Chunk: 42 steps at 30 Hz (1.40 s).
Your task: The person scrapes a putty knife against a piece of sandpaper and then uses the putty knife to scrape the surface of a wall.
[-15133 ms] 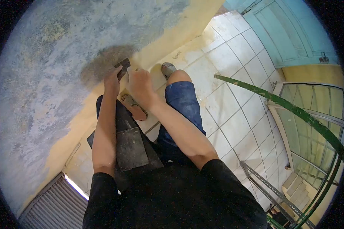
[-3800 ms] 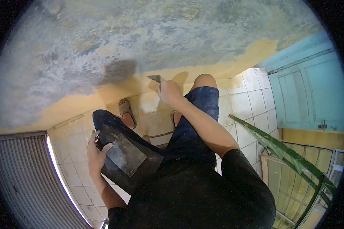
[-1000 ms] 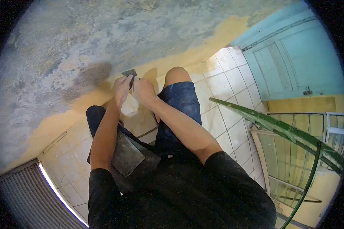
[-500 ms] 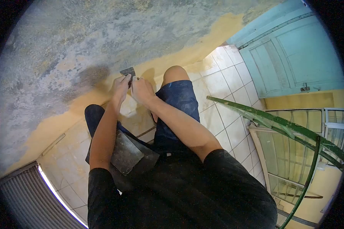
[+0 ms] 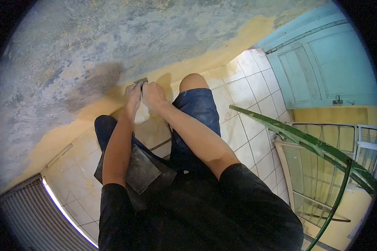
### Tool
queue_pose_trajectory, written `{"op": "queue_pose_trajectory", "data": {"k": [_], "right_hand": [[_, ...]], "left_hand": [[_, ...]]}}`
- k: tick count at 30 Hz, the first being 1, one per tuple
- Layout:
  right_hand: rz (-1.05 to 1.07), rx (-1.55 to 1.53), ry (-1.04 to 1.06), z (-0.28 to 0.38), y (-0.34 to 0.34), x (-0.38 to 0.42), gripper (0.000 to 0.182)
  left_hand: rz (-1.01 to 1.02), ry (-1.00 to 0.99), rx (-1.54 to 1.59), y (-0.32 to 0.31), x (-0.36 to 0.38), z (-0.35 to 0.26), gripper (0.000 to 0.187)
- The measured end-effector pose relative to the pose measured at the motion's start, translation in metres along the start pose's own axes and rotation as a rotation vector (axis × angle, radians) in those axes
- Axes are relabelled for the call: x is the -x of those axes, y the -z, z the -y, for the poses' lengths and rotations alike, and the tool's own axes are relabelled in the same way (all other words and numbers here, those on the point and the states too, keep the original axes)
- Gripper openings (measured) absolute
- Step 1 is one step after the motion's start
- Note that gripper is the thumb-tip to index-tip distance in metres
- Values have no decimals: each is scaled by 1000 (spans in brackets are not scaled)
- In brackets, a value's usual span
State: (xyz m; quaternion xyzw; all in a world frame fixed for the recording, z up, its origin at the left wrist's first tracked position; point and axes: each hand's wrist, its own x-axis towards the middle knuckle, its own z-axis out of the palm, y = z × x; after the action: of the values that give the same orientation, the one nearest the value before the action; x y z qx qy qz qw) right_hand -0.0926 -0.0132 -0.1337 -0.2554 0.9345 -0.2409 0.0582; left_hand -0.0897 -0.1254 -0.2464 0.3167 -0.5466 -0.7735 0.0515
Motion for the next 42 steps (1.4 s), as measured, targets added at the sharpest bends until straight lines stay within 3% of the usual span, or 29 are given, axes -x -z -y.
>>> {"op": "queue_pose_trajectory", "data": {"k": [5,11,14,17,20,23,26,31,38,40,42], "right_hand": [[52,1,4,-2,4,2,21],[-53,-22,15,3,8,20,21],[-62,-19,-3,3,1,17,22],[-8,-11,29,-4,-20,-4,22],[18,-2,-14,2,-17,-8,22],[79,-8,5,2,-7,-2,22],[46,-32,-17,6,4,13,22],[-80,-39,-42,10,22,28,23],[-47,-67,-58,7,10,18,23],[-15,-75,-87,12,3,8,23],[-10,-73,-75,9,5,7,23]], "left_hand": [[26,-12,24,0,9,-5,20],[30,-59,-17,-3,34,-23,24],[60,-93,-120,6,20,-4,26],[-34,-98,-39,7,5,7,26],[-92,-7,108,5,7,3,26],[-81,33,-92,9,1,5,26],[20,73,-59,3,23,-18,27],[199,-42,-132,-1,44,-38,25],[134,-63,-240,-2,25,-15,31],[26,-1,-8,-5,21,-13,34],[15,10,-39,-5,19,-10,35]]}}
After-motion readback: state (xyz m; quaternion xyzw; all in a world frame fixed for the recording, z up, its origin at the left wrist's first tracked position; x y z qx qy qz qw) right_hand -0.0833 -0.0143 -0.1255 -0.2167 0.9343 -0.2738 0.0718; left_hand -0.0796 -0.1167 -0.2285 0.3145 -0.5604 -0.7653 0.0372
